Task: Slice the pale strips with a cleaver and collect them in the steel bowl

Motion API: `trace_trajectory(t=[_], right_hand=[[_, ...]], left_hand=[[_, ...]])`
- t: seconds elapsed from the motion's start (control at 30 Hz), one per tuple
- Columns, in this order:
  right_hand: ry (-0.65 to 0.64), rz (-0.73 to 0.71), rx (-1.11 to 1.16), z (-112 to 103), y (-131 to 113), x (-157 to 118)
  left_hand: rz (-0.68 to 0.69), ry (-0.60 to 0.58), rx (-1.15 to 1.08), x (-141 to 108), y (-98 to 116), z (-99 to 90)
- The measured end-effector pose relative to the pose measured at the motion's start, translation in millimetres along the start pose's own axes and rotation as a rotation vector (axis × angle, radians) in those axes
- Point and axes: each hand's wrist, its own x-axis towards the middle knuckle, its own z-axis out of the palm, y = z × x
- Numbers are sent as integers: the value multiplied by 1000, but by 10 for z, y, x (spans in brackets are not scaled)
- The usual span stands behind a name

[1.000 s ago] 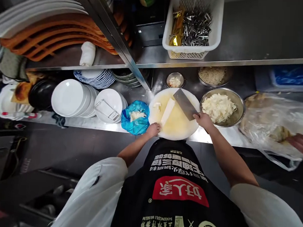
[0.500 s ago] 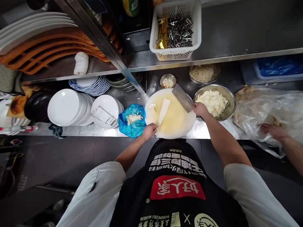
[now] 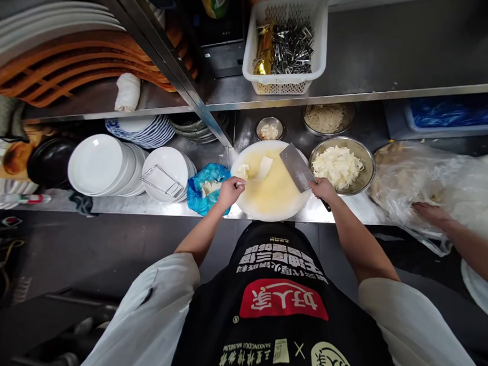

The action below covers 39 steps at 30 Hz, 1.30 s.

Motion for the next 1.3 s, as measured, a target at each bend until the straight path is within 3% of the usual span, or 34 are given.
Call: trace_trajectory(t=[0.13,0.3,0.5,0.6,0.67,0.77,0.93,1.03,1.1,1.2,1.3], right_hand=[[37,4,-119,51,238,-144],[24,58,-107,318,517,-526],[13,54,-53,459,511,-826],[12,54,-48,424,495,-898],[13,55,-48,394,520,-936],[19,61,-67,368,627,-987],[42,43,-160,391,902,-1059],[-1,29,-220,433,975,-1117],[-68,7,-265,453,944,-1150],[-77,-40,-410,442,787,-1135],[26,-39,-589,404,521,-1019]], left_hand=[[24,50,-140,355,169,62],[140,80,-200,971,488,148],[360,198,-125,1747,1009,148],[413,180,-108,1891,1201,136],[442,89,-96,1816,1248,160],[496,-140,-38,1440,1128,324],[440,-442,122,409,403,900],[343,-525,210,-159,-85,1173],[358,-545,226,-426,-313,1256],[441,-545,224,-648,-503,1281],[479,-520,232,-733,-609,1281]])
